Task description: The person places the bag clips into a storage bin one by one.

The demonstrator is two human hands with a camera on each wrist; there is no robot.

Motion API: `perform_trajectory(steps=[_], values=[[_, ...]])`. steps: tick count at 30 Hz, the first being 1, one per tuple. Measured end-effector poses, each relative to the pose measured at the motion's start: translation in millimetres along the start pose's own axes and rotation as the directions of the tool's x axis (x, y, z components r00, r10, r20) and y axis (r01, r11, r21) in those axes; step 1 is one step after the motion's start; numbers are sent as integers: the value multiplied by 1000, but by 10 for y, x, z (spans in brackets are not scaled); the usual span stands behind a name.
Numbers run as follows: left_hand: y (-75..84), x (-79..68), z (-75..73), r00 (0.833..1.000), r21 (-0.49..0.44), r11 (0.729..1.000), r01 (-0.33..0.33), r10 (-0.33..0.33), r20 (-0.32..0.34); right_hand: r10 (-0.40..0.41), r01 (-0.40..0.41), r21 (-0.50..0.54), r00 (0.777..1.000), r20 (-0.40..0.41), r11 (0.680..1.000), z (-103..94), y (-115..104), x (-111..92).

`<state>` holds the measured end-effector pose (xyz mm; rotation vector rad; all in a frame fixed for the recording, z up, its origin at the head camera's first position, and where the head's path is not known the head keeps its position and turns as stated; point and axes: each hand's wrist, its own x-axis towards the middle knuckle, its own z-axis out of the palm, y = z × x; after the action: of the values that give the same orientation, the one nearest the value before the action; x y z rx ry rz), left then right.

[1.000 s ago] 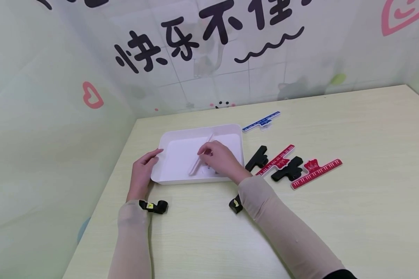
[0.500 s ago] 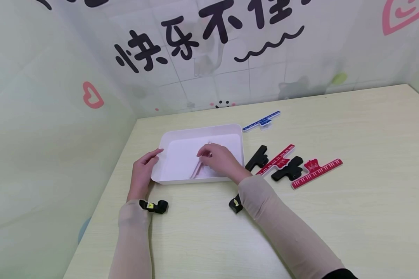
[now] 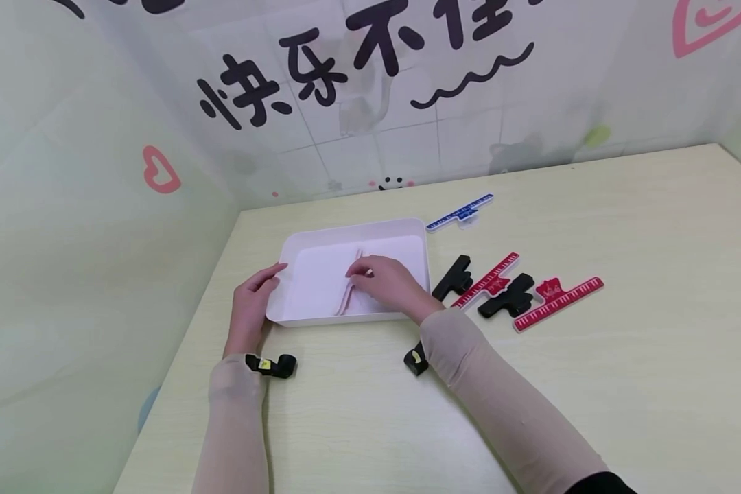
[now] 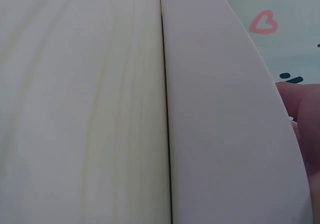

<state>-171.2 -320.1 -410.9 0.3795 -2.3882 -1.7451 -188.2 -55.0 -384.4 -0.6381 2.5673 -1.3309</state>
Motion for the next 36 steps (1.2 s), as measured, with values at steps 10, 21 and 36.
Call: perform_trajectory(steps=[10,21,36], values=[[6,0,-8,1000,-2,1000,5,-5,-2,40,-39,-51,999,21,998,-1,7,5],[8,-6,-13,1000,-11,1000,-4,4,3,57,-52,-69,996,63,996,2,8,4],[0,2,-13,1000,-13,1000,-9,9,5,15,-17,-124,1000,-17,992,-48,-22,-10]])
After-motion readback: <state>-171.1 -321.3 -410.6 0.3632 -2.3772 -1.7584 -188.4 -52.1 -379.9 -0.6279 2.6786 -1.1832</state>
